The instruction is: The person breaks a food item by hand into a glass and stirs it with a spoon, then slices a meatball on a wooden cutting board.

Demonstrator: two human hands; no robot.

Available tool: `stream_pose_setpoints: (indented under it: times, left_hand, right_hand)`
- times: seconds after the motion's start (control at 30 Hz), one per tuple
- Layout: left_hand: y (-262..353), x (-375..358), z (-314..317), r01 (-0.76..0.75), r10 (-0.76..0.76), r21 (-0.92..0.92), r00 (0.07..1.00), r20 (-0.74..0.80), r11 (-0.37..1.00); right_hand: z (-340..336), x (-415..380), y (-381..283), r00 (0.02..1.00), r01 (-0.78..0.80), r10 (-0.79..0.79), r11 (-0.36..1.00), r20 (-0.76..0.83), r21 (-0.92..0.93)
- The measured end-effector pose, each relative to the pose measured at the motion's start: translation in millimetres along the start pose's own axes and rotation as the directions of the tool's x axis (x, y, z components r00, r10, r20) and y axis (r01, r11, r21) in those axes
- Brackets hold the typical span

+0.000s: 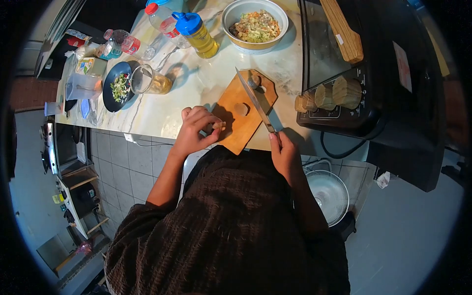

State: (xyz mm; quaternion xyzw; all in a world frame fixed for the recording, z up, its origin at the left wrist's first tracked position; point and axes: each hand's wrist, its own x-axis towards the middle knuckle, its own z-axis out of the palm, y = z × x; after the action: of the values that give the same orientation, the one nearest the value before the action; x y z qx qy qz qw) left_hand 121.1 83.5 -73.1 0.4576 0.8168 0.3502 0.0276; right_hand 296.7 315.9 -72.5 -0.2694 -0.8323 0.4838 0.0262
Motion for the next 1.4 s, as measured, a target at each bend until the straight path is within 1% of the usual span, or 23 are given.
stream_pose_setpoints:
  times: [0.03,0.1,0.2,0.33,0.4,0.47,0.53,0.57,0.63,0.7,0.73,0.8,0.83,0.9,0.93,0.97,1.0,1.03,1.1,1.17,1.2,1.33,1.4]
  left_hand:
    - [-1,2,-1,-0.003,0.003,-0.002,1.000,0.003,1.000]
    - [-5,7,-2,0.079,-0.094,0.116,0.988,0.124,0.990]
    - [-5,16,0,0.092,-0.101,0.109,0.992,0.078,0.990]
    - [2,30,7,0.081,-0.090,0.135,0.994,0.058,0.988]
    - [8,40,18,0.027,-0.026,0.077,1.000,-0.013,0.997]
    - [10,45,33,0.024,-0.024,0.105,1.000,0.000,0.994]
    - [8,47,39,0.016,-0.018,0.131,1.000,0.013,0.991]
    - [7,47,41,0.020,-0.019,0.129,1.000,-0.010,0.991]
    - [4,46,43,0.025,-0.021,0.127,0.999,-0.033,0.992]
    - [-1,45,43,0.118,-0.116,0.085,0.993,-0.035,0.989]
    - [-1,44,43,0.120,-0.117,0.088,0.992,-0.036,0.989]
    - [4,44,42,0.096,-0.083,0.162,0.993,-0.086,0.982]
    - [10,43,40,0.099,-0.086,0.162,0.993,-0.087,0.982]
    - [20,41,35,0.112,-0.116,0.116,0.993,0.036,0.987]
    - [21,40,36,0.114,-0.119,0.116,0.992,0.036,0.987]
    - [20,38,38,0.160,-0.160,0.110,0.987,-0.009,0.981]
    - [20,36,41,0.206,-0.202,0.102,0.978,-0.054,0.973]
    - [18,35,42,0.210,-0.205,0.101,0.977,-0.053,0.972]
    - [14,34,44,0.204,-0.191,0.224,0.978,-0.081,0.953]
    - [12,33,49,0.215,-0.199,0.190,0.975,-0.099,0.958]
    - [13,34,51,0.218,-0.203,0.155,0.973,-0.112,0.964]
    - [25,36,60,0.276,-0.257,0.109,0.953,-0.162,0.955]
    - [27,36,60,0.286,-0.256,0.155,0.948,-0.187,0.946]
  right_hand:
    - [1,0,2,1.000,-0.004,0.004,1.000,-0.001,0.003]
    - [3,-1,3,1.000,-0.005,0.005,1.000,-0.004,0.007]
    - [3,0,3,1.000,-0.014,0.014,1.000,0.001,-0.017]
    - [1,-2,4,1.000,-0.003,0.002,0.999,-0.019,-0.037]
    - [2,-2,3,1.000,-0.001,0.000,0.999,-0.027,-0.047]
    - [1,-2,2,0.999,-0.023,0.022,0.999,-0.039,-0.022]
    - [2,-2,5,0.999,0.002,-0.003,1.000,-0.048,-0.008]
    - [1,-2,7,0.998,0.023,-0.023,1.000,-0.057,0.008]
    - [0,-2,7,0.998,0.015,-0.014,1.000,-0.057,0.010]
    - [-1,-1,7,0.999,0.010,-0.009,1.000,-0.053,0.015]
    - [0,0,6,0.999,0.009,-0.009,1.000,-0.051,0.010]
    - [0,1,6,0.999,0.009,-0.009,1.000,-0.046,0.004]
    - [1,1,6,1.000,0.013,-0.014,1.000,-0.028,-0.016]
    - [1,2,7,1.000,0.020,-0.020,0.999,-0.009,-0.035]
    - [3,2,9,0.997,0.070,-0.071,0.995,-0.013,-0.072]
    - [4,1,10,0.992,0.120,-0.122,0.987,-0.014,-0.110]
    - [5,0,11,0.993,0.118,-0.120,0.987,-0.011,-0.110]
    - [7,-1,10,0.992,0.122,-0.125,0.982,-0.011,-0.147]
    - [8,-2,6,0.991,0.130,-0.133,0.974,-0.005,-0.183]
    - [7,-2,-5,0.995,0.080,-0.071,0.988,0.069,-0.130]
    - [9,-1,-6,0.995,0.082,-0.073,0.988,0.072,-0.128]
    - [15,0,-5,0.992,0.075,-0.051,0.976,0.117,-0.204]
    - [17,1,-4,0.991,0.072,-0.042,0.970,0.131,-0.234]
